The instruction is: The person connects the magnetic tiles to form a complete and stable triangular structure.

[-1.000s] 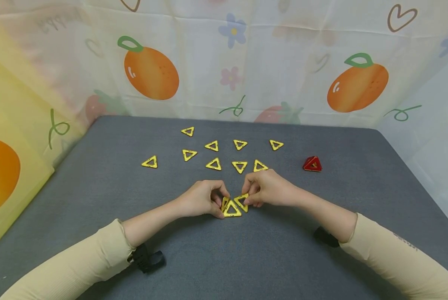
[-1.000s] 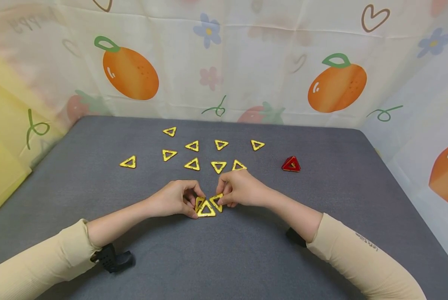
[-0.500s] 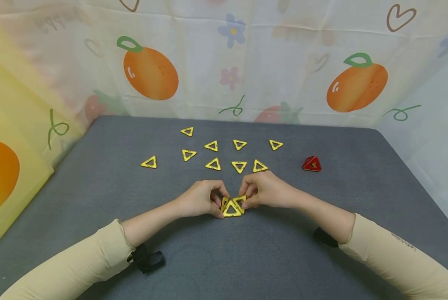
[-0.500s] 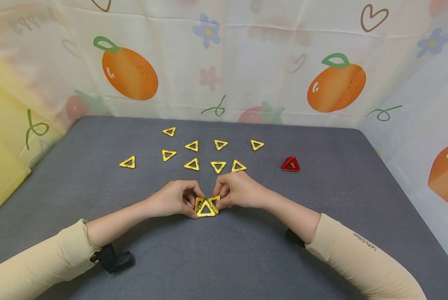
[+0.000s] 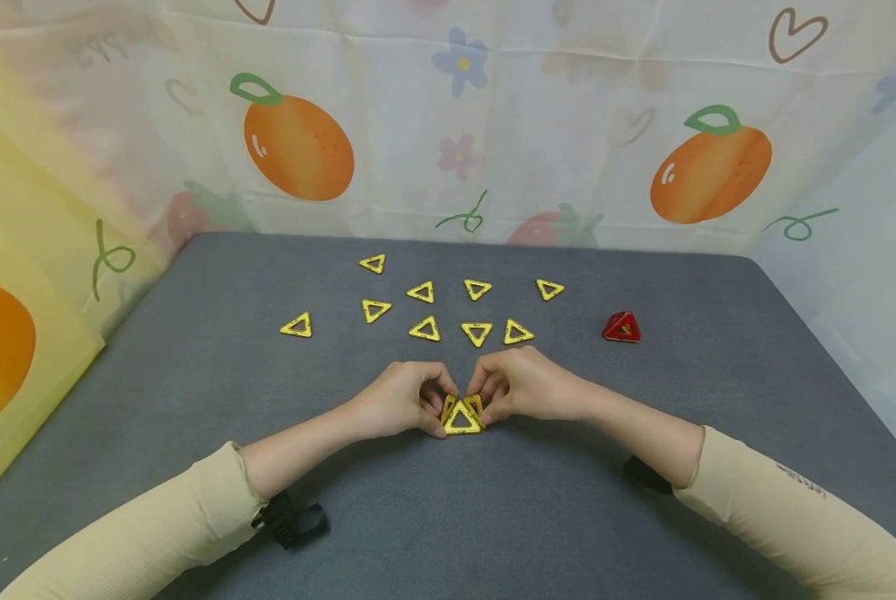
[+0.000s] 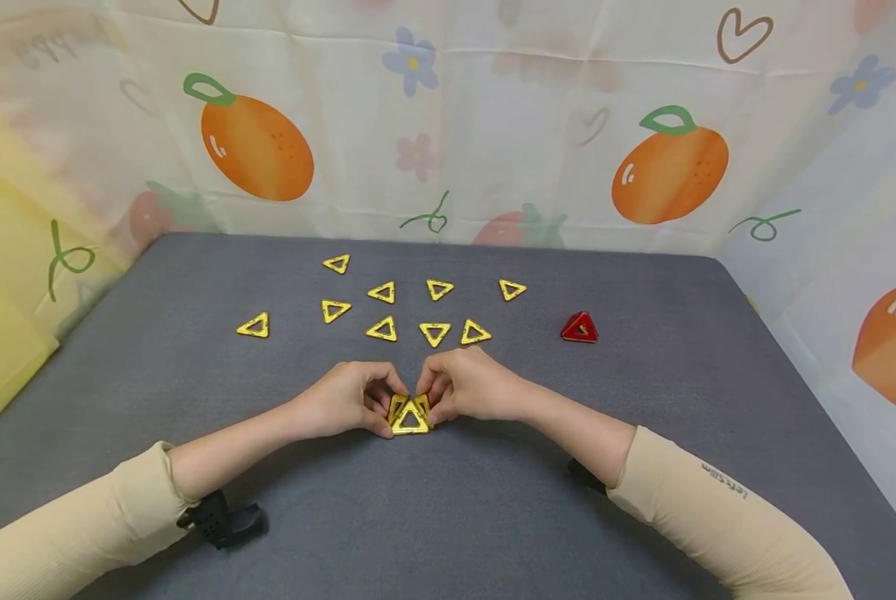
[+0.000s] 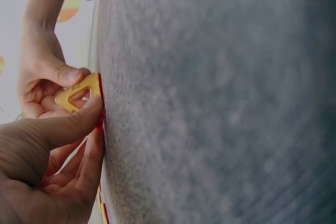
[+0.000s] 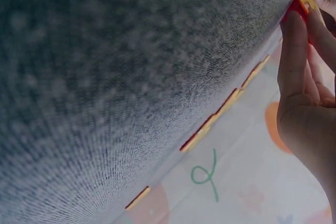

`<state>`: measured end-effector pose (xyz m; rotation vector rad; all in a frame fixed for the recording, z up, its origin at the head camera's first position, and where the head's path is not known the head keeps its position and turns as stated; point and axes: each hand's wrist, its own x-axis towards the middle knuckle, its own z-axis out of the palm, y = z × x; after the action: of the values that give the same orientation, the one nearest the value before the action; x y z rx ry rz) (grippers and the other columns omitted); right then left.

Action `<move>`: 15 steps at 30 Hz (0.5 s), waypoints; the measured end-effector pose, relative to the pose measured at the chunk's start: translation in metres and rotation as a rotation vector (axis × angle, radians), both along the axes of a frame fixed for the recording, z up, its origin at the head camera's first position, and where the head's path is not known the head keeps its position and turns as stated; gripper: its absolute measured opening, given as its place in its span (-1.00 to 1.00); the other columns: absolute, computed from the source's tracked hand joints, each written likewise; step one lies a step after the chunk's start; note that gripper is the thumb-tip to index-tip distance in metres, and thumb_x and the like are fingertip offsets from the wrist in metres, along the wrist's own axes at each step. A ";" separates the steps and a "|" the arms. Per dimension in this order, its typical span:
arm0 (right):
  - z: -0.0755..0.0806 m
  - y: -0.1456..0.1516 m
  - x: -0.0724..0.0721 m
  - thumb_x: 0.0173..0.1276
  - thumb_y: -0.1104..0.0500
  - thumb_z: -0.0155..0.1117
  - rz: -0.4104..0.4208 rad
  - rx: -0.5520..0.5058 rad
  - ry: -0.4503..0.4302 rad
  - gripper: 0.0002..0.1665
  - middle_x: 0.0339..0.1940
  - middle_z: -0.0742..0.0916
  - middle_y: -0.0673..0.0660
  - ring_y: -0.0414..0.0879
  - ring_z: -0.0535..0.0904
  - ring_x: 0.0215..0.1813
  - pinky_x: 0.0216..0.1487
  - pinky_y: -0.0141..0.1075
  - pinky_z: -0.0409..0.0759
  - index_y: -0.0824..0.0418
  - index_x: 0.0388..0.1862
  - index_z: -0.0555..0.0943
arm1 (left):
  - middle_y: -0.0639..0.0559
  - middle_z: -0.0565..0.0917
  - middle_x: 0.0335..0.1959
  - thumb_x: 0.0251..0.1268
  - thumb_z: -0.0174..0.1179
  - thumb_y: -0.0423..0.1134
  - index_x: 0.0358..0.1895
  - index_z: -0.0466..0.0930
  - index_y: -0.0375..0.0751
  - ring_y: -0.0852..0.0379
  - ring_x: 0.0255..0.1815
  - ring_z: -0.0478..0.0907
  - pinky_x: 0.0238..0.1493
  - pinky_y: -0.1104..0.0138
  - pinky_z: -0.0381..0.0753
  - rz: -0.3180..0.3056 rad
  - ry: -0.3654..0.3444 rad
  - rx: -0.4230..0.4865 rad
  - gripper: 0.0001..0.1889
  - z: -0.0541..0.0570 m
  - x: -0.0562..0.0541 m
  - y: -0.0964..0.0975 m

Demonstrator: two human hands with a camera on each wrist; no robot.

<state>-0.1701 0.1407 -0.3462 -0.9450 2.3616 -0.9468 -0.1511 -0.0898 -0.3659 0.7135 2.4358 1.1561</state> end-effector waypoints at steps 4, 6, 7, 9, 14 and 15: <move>0.000 -0.001 0.001 0.10 0.17 0.56 -0.004 0.001 0.013 -0.67 -0.32 0.83 0.00 -0.33 0.72 -0.29 -0.31 -0.43 0.67 0.13 -0.17 0.65 | -0.04 0.74 -0.31 -0.19 0.56 -0.45 -0.13 0.63 -0.23 0.29 -0.32 0.64 -0.29 0.50 0.65 0.003 0.020 -0.020 -0.55 0.002 0.003 0.003; -0.001 -0.002 0.002 0.09 0.18 0.56 -0.005 -0.003 0.011 -0.67 -0.32 0.83 0.01 -0.33 0.73 -0.30 -0.31 -0.43 0.67 0.14 -0.17 0.64 | -0.05 0.74 -0.29 -0.17 0.55 -0.47 -0.12 0.62 -0.24 0.28 -0.31 0.66 -0.28 0.50 0.66 0.003 0.030 -0.032 -0.55 0.003 0.004 0.004; -0.001 -0.002 0.002 0.09 0.18 0.56 -0.005 -0.004 0.012 -0.67 -0.31 0.83 0.01 -0.33 0.73 -0.31 -0.30 -0.43 0.67 0.14 -0.17 0.64 | -0.06 0.74 -0.29 -0.17 0.55 -0.47 -0.11 0.62 -0.25 0.27 -0.30 0.67 -0.27 0.50 0.66 0.003 0.034 -0.037 -0.55 0.003 0.005 0.004; -0.001 -0.003 0.002 0.10 0.19 0.56 -0.005 -0.006 0.013 -0.67 -0.29 0.82 0.03 -0.33 0.73 -0.32 -0.30 -0.44 0.67 0.15 -0.17 0.64 | -0.06 0.74 -0.26 -0.15 0.54 -0.48 -0.10 0.62 -0.25 0.26 -0.28 0.68 -0.26 0.50 0.67 0.002 0.041 -0.045 -0.55 0.003 0.006 0.005; -0.001 -0.004 0.003 0.10 0.19 0.56 -0.008 0.001 0.029 -0.67 -0.25 0.82 0.04 -0.34 0.73 -0.33 -0.29 -0.46 0.67 0.13 -0.18 0.63 | -0.08 0.74 -0.23 -0.13 0.53 -0.49 -0.07 0.61 -0.26 0.24 -0.26 0.69 -0.26 0.50 0.67 -0.001 0.068 -0.065 -0.54 0.004 0.008 0.007; -0.001 -0.004 0.003 0.10 0.19 0.56 -0.009 0.002 0.032 -0.68 -0.24 0.82 0.04 -0.34 0.73 -0.33 -0.29 -0.46 0.67 0.13 -0.18 0.63 | -0.09 0.74 -0.23 -0.13 0.52 -0.49 -0.07 0.61 -0.27 0.23 -0.26 0.69 -0.26 0.50 0.67 -0.001 0.074 -0.068 -0.54 0.004 0.008 0.008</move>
<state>-0.1671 0.1366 -0.3474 -0.9560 2.3948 -0.9394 -0.1427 -0.0819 -0.3623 0.7497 2.5220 1.0583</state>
